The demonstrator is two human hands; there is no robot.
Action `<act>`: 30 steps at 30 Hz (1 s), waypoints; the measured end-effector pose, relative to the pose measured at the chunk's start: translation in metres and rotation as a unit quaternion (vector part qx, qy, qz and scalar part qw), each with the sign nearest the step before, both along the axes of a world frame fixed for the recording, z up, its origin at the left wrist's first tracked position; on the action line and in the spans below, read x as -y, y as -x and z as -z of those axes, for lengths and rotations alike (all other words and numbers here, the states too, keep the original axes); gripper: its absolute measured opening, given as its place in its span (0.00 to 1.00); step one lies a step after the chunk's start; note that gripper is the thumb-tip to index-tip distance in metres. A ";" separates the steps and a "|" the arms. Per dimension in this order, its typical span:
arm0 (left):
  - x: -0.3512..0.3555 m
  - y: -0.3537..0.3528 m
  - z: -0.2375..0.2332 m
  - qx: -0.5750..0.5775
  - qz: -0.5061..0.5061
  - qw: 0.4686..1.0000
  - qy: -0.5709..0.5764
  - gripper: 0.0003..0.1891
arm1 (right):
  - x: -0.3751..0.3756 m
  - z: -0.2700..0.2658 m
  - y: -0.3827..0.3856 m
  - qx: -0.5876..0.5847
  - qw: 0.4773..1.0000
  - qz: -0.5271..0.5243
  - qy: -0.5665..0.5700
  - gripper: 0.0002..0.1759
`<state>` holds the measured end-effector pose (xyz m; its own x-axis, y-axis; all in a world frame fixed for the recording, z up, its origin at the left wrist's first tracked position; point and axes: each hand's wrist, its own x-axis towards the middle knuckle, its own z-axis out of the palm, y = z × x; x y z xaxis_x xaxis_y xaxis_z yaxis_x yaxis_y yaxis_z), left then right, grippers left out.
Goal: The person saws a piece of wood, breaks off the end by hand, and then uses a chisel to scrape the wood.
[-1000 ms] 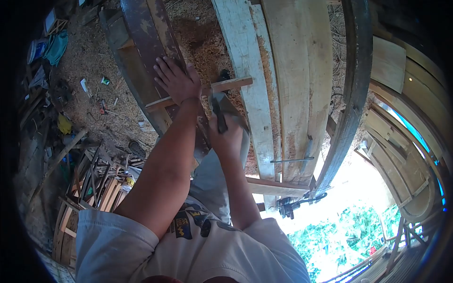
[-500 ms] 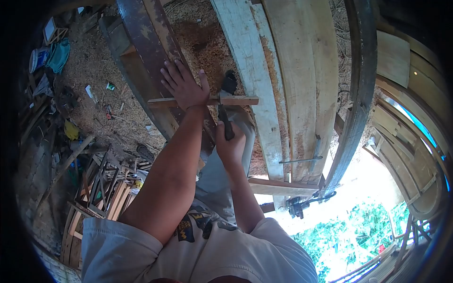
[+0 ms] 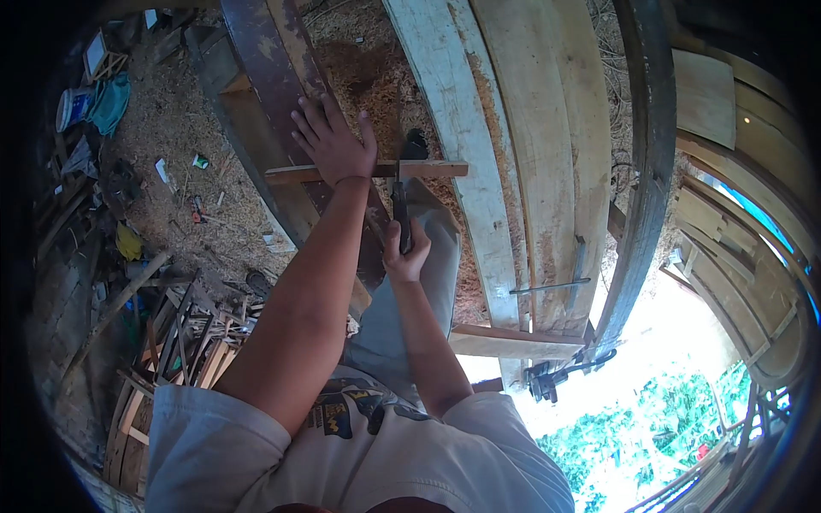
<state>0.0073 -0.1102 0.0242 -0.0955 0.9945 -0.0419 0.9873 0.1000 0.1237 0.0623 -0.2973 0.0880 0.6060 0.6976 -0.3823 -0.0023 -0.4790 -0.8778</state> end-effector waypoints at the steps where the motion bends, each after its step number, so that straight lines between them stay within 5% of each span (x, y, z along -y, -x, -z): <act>1: -0.001 0.000 0.000 0.006 0.003 1.000 -0.004 0.39 | 0.004 0.005 0.003 0.000 1.000 0.002 -0.005 0.20; 6: -0.004 0.010 0.003 0.044 0.039 0.998 -0.027 0.36 | -0.008 0.003 -0.002 0.046 0.998 -0.019 -0.036 0.20; 13: -0.006 0.002 0.009 0.063 -0.058 0.995 -0.055 0.32 | -0.019 -0.010 -0.040 0.044 0.995 -0.075 -0.052 0.16; 18: 0.001 0.006 0.012 0.089 -0.045 0.993 -0.059 0.32 | -0.025 -0.045 -0.050 0.020 0.996 0.009 -0.082 0.12; 30: 0.037 0.007 0.006 0.026 -0.047 0.998 -0.010 0.38 | 0.002 -0.066 -0.066 0.007 0.999 -0.039 0.002 0.12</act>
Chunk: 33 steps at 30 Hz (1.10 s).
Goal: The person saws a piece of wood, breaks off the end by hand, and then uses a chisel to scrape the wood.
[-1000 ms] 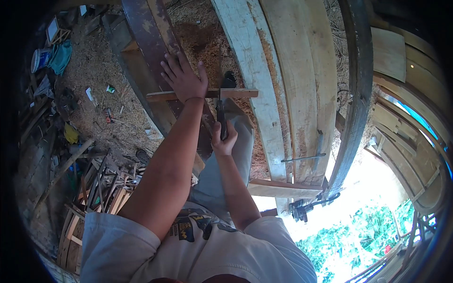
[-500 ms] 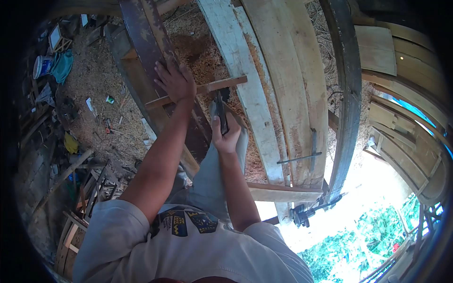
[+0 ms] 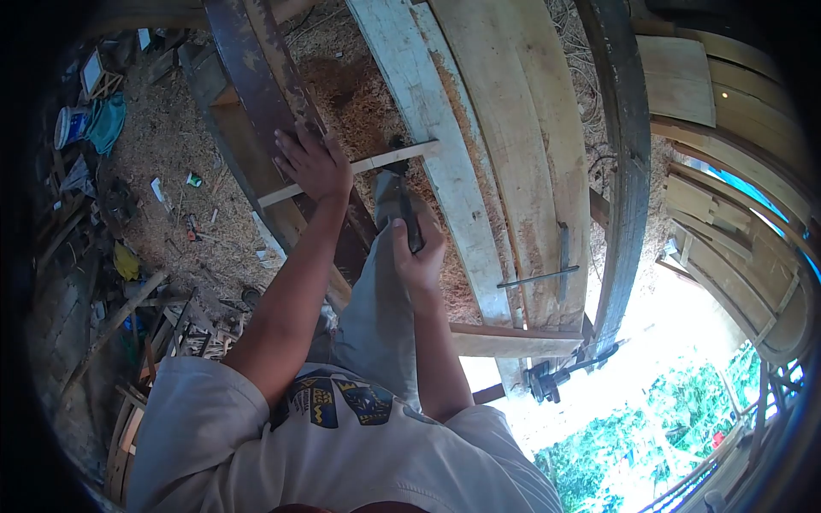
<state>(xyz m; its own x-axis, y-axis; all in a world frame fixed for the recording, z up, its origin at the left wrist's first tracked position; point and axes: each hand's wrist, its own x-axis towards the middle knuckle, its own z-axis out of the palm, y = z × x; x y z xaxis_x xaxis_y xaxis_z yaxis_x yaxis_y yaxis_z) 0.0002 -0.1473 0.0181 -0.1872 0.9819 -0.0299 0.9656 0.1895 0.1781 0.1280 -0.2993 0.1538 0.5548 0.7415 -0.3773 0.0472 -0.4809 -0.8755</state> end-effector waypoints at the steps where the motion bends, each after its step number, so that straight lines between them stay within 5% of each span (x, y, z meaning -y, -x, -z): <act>1: -0.001 0.001 0.001 0.011 0.003 1.000 -0.009 0.38 | 0.002 0.000 0.001 0.012 1.000 -0.025 0.010 0.13; 33: -0.030 0.003 0.000 0.052 -0.022 0.998 -0.022 0.34 | -0.022 -0.054 -0.004 0.025 0.983 -0.110 0.148 0.19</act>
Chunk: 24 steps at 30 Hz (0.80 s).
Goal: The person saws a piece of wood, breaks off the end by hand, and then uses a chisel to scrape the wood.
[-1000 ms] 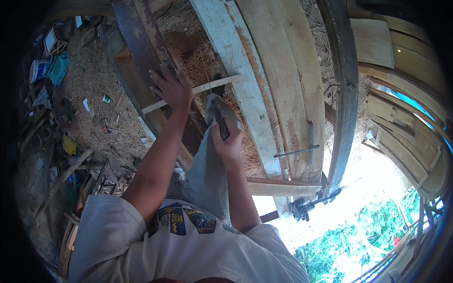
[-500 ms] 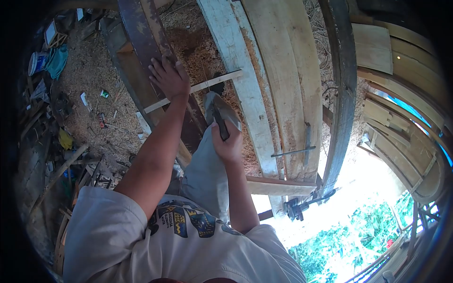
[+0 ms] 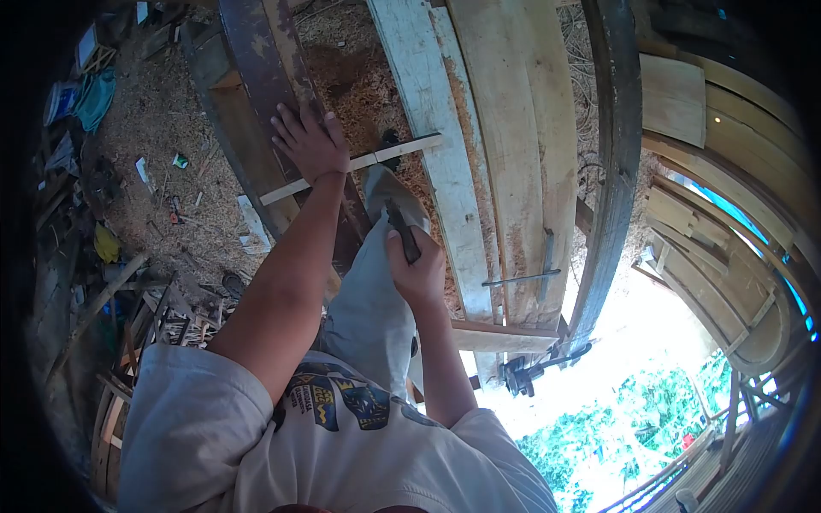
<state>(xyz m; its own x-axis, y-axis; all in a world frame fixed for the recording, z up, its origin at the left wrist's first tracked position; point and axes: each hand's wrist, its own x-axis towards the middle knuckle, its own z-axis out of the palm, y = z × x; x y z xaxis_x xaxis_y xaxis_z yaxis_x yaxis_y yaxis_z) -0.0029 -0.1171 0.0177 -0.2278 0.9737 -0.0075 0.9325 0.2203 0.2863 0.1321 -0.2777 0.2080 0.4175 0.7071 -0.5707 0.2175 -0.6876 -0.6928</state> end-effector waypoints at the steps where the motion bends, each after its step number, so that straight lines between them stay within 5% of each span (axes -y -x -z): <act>1: 0.001 0.000 -0.001 0.002 0.005 1.000 -0.001 0.35 | -0.001 0.000 0.000 -0.004 1.000 0.008 0.005 0.20; 9: 0.005 0.013 -0.009 0.046 0.129 0.990 0.017 0.34 | -0.022 -0.017 0.005 0.032 0.999 -0.003 0.030 0.19; 15: 0.004 -0.002 -0.007 -0.095 0.129 0.982 0.101 0.31 | -0.027 -0.019 0.007 0.043 0.999 -0.023 0.024 0.20; 17: 0.005 -0.004 -0.011 -0.193 0.060 0.974 0.103 0.33 | -0.025 -0.021 0.010 0.042 0.998 -0.028 0.025 0.20; 20: 0.006 -0.002 -0.007 -0.077 0.030 0.993 0.079 0.35 | -0.036 -0.024 0.009 0.038 0.998 -0.028 0.032 0.21; 24: 0.002 -0.003 -0.013 -0.086 0.036 0.991 0.100 0.36 | -0.047 -0.033 0.011 0.029 0.998 -0.019 0.058 0.19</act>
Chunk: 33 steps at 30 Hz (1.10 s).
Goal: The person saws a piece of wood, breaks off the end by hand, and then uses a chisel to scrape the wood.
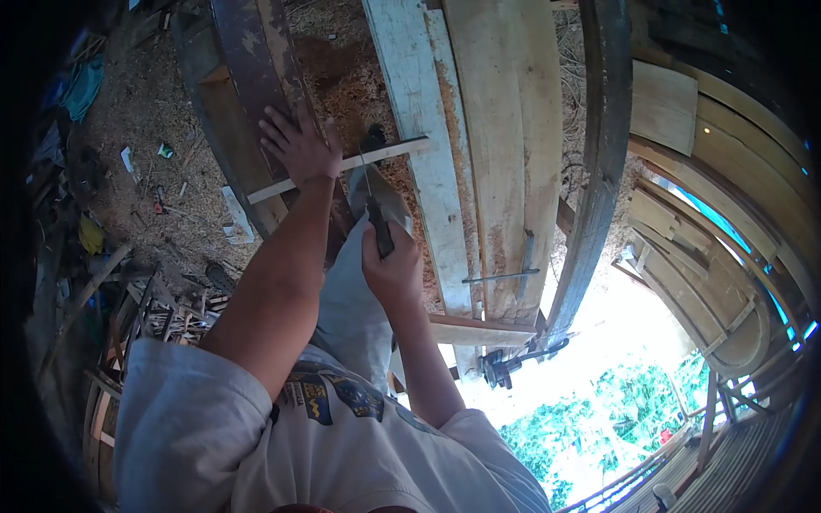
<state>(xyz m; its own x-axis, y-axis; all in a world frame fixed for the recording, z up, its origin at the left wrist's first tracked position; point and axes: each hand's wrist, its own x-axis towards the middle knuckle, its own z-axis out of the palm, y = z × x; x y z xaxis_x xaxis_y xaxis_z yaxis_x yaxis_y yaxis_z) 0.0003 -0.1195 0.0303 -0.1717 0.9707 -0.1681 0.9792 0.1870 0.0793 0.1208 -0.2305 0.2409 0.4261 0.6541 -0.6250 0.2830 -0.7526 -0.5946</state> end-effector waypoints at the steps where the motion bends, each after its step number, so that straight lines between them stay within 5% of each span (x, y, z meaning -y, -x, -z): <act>1: 0.001 0.000 0.001 -0.010 0.002 1.000 0.010 0.36 | -0.002 -0.001 0.001 -0.001 1.000 0.007 0.010 0.18; 17: 0.000 -0.002 -0.005 -0.015 0.002 0.999 0.032 0.37 | 0.001 -0.011 0.000 -0.021 0.998 0.016 0.057 0.19; 33: -0.001 -0.002 -0.007 -0.006 0.000 0.999 0.035 0.42 | 0.022 0.026 -0.007 0.000 1.000 -0.001 -0.020 0.20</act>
<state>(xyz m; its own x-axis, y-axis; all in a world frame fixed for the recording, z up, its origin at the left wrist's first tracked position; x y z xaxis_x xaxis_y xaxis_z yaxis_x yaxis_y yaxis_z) 0.0025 -0.1183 0.0376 -0.1738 0.9568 -0.2330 0.9800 0.1914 0.0547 0.1274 -0.2525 0.2149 0.4249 0.6788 -0.5989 0.2845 -0.7282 -0.6235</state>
